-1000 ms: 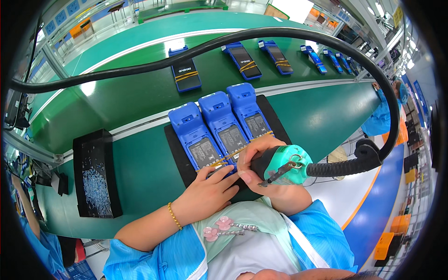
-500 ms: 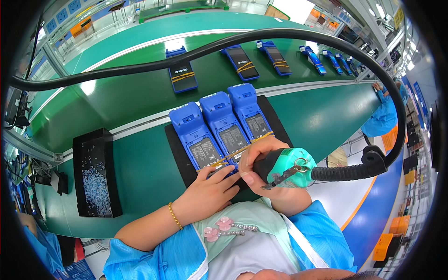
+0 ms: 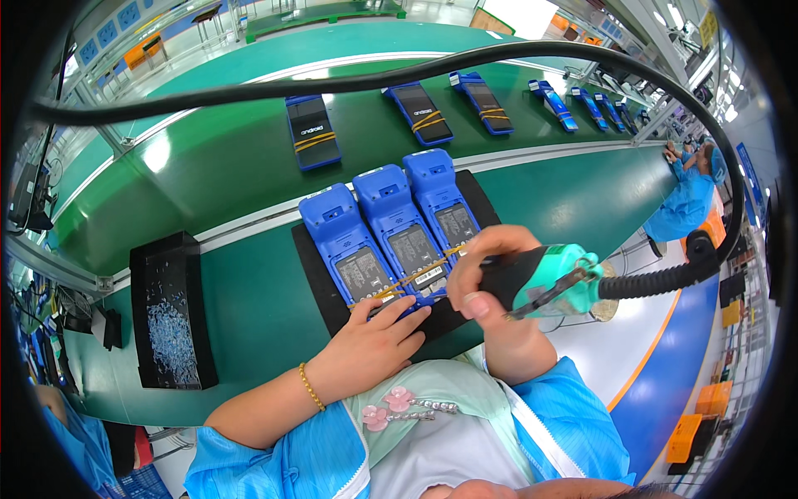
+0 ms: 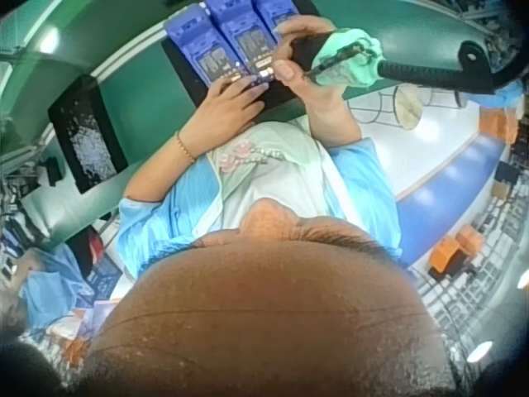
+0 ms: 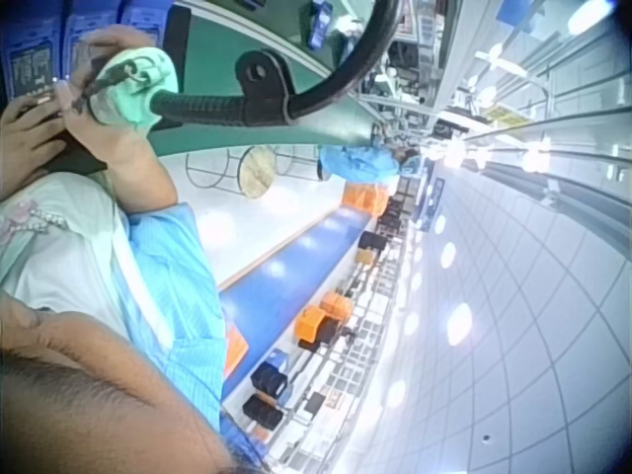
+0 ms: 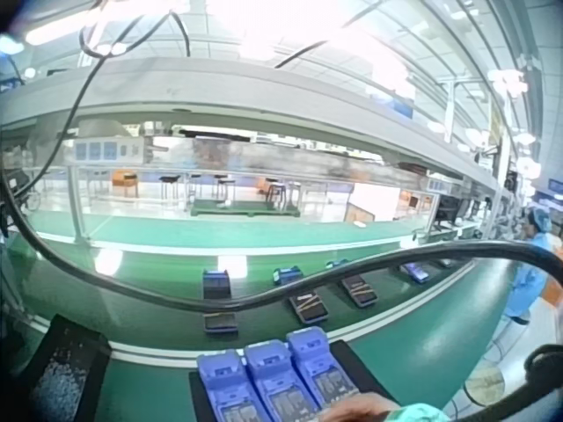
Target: The person assembles electronic components into blue plastic housings by driving screws with an electric screwdriver.
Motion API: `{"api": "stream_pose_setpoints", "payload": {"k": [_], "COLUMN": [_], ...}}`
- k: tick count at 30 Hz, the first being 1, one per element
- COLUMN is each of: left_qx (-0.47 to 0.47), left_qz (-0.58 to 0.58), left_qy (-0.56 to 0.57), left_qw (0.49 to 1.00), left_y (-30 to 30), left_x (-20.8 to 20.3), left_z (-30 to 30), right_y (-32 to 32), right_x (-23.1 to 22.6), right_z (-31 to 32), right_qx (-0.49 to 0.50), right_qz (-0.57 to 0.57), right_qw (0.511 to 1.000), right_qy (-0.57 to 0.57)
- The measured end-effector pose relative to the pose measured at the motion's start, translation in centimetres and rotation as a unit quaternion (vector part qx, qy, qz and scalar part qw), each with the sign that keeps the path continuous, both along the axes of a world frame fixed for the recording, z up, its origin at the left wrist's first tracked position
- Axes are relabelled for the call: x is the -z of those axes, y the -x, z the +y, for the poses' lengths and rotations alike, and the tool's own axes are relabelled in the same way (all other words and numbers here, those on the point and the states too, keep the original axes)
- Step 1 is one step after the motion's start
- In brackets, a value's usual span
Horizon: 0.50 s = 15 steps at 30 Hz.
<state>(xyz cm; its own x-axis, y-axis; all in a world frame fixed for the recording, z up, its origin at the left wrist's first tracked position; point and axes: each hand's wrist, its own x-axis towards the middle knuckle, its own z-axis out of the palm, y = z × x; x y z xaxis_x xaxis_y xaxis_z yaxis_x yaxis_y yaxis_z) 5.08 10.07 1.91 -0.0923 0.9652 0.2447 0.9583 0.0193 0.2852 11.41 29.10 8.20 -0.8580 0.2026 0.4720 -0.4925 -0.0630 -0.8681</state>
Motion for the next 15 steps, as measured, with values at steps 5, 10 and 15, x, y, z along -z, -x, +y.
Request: {"api": "stream_pose_setpoints", "payload": {"k": [5, 10, 15], "left_qx": [0.009, 0.02, 0.024], "left_qz": [0.041, 0.051, 0.037], "left_qy": [0.03, 0.02, 0.021], "left_qw": [0.999, 0.998, 0.999], "left_y": [-0.3, -0.4, -0.4], "left_x": [-0.3, -0.4, -0.8], "left_z": [0.8, 2.2, 3.5], "right_y": [-0.7, -0.8, -0.5], "right_x": [0.0, 0.7, 0.8], "right_z": [2.0, 2.8, 3.7], "right_qx": [0.061, 0.086, 0.086], "right_qz": [0.021, 0.03, 0.035], "right_qw": [0.998, 0.996, 0.996], "right_qy": [0.004, -0.014, -0.015]}}
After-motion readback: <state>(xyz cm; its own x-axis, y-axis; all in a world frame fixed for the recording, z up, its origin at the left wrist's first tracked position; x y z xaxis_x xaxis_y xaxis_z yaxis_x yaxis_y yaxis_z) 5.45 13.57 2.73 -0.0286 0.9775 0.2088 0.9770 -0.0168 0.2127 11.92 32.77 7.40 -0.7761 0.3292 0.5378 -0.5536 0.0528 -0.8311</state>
